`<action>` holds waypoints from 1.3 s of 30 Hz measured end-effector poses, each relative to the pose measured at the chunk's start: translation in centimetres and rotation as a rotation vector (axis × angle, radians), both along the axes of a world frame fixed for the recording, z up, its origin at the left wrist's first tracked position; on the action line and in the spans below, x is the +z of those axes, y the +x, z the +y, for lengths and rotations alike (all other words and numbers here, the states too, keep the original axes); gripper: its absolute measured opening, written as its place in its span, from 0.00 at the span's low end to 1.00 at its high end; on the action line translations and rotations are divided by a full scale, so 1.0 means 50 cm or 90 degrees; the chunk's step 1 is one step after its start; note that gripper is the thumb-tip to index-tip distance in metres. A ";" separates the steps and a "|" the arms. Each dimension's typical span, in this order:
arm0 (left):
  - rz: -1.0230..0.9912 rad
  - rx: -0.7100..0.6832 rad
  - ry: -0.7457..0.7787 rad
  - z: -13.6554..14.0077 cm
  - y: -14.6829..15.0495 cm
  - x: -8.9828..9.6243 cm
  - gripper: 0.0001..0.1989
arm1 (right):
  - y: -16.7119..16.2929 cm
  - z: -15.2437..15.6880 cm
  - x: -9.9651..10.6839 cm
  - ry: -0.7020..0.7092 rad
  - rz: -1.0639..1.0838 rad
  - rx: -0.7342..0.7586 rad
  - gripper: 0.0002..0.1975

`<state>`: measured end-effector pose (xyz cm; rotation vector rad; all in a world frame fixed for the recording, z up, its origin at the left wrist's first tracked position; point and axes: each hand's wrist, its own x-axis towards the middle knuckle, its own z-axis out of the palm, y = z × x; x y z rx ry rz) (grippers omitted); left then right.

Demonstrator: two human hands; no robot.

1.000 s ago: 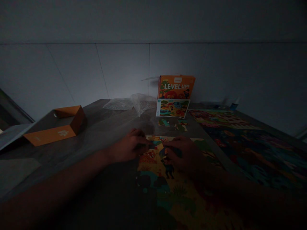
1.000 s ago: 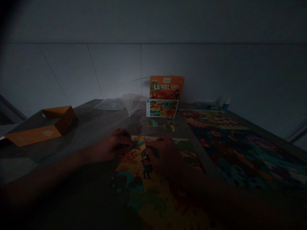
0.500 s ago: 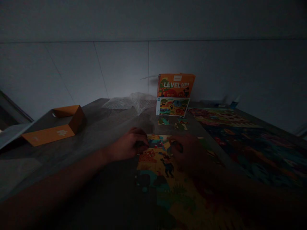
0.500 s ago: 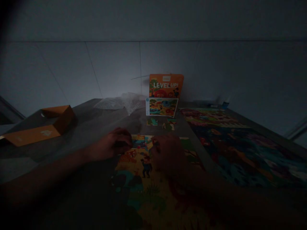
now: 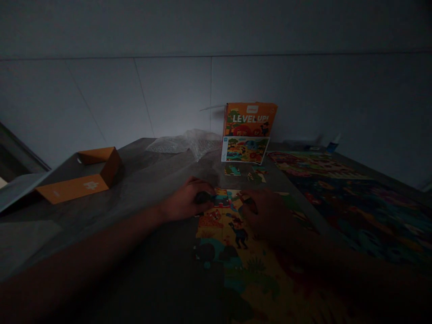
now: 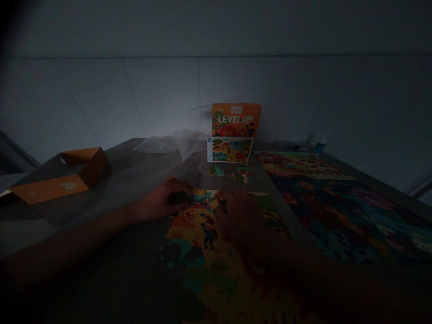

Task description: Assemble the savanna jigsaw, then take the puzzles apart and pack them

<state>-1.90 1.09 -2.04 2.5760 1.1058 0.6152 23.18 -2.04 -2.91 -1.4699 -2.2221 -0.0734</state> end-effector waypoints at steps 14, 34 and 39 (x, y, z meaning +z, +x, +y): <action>0.016 -0.062 0.031 0.005 -0.008 0.002 0.12 | -0.001 -0.003 -0.003 -0.056 0.002 -0.022 0.15; 0.025 -0.048 0.036 0.003 -0.009 0.002 0.12 | 0.027 0.036 0.037 -0.153 -0.001 -0.053 0.14; 0.034 -0.051 0.031 0.002 -0.009 0.003 0.13 | 0.092 0.116 0.026 -0.124 -0.018 -0.102 0.15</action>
